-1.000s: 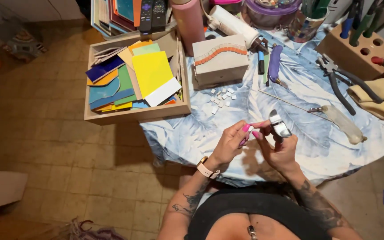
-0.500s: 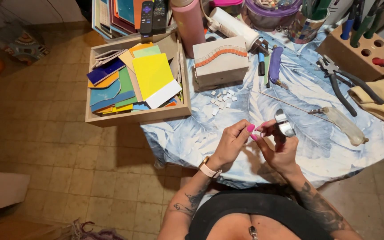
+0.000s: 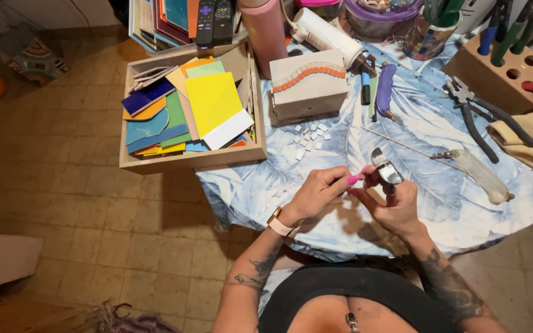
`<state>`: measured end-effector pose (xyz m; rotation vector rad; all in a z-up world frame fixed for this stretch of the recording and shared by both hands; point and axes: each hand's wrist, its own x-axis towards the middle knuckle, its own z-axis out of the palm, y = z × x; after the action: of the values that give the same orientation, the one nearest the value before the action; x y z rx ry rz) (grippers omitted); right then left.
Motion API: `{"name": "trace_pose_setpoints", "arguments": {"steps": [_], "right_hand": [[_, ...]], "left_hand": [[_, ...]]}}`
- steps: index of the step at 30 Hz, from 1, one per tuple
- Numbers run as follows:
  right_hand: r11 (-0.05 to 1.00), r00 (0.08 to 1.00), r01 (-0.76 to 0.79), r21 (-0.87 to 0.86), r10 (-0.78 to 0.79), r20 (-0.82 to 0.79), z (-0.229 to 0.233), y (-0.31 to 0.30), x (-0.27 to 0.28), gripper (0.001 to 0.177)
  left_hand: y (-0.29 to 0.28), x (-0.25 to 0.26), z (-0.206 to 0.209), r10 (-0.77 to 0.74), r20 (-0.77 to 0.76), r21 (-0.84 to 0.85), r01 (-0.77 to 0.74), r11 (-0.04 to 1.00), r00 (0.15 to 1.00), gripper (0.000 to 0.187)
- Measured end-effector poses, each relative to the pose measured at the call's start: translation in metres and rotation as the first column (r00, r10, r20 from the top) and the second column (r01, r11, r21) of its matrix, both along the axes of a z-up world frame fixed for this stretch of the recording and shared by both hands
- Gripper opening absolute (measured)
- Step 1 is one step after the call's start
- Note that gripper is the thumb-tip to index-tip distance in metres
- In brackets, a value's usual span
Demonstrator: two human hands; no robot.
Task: Cutting small pieces of colored tile using nippers for a mosaic project
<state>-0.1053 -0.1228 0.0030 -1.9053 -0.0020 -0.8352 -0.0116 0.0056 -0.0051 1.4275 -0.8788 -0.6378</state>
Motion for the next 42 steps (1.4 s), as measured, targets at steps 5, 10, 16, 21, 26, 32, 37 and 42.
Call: {"name": "trace_pose_setpoints", "arguments": {"steps": [5, 10, 16, 21, 26, 32, 37, 42], "right_hand": [[1.000, 0.999, 0.005, -0.022, -0.004, 0.035, 0.007, -0.005, 0.006, 0.026], [0.996, 0.993, -0.077, 0.033, 0.074, 0.088, 0.010, -0.015, 0.018, 0.030], [0.980, 0.956, -0.199, 0.018, 0.190, 0.224, -0.001, -0.031, 0.037, 0.036], [0.970, 0.940, -0.243, 0.028, 0.229, 0.252, 0.004, -0.033, 0.038, 0.038], [0.959, 0.922, -0.280, 0.052, 0.254, 0.291, -0.007, -0.038, 0.041, 0.037], [0.958, 0.937, -0.284, -0.025, 0.283, 0.203, -0.001, -0.031, 0.037, 0.034], [0.948, 0.934, -0.312, 0.063, 0.294, 0.205, 0.011, -0.028, 0.033, 0.032], [0.965, 0.960, -0.259, 0.037, 0.253, 0.118, 0.013, -0.040, 0.022, 0.033]], "left_hand": [[0.010, -0.004, 0.024, 0.078, -0.091, -0.015, -0.080, 0.997, 0.993, 0.019], [0.007, -0.004, 0.021, 0.095, -0.100, -0.030, -0.098, 0.995, 0.990, 0.022], [-0.002, -0.004, 0.032, 0.141, -0.077, -0.102, -0.148, 0.984, 0.987, 0.023], [-0.004, 0.001, 0.038, 0.184, 0.031, -0.126, -0.178, 0.976, 0.982, 0.025], [-0.005, 0.006, 0.045, 0.184, 0.103, -0.170, -0.164, 0.972, 0.978, 0.027], [-0.012, 0.025, 0.037, 0.022, 0.367, -0.179, 0.048, 0.983, 0.930, 0.032], [-0.013, 0.027, 0.052, -0.046, 0.396, -0.191, 0.131, 0.973, 0.917, 0.026], [-0.011, 0.030, 0.046, 0.016, 0.373, -0.197, 0.062, 0.978, 0.928, 0.030]]}}
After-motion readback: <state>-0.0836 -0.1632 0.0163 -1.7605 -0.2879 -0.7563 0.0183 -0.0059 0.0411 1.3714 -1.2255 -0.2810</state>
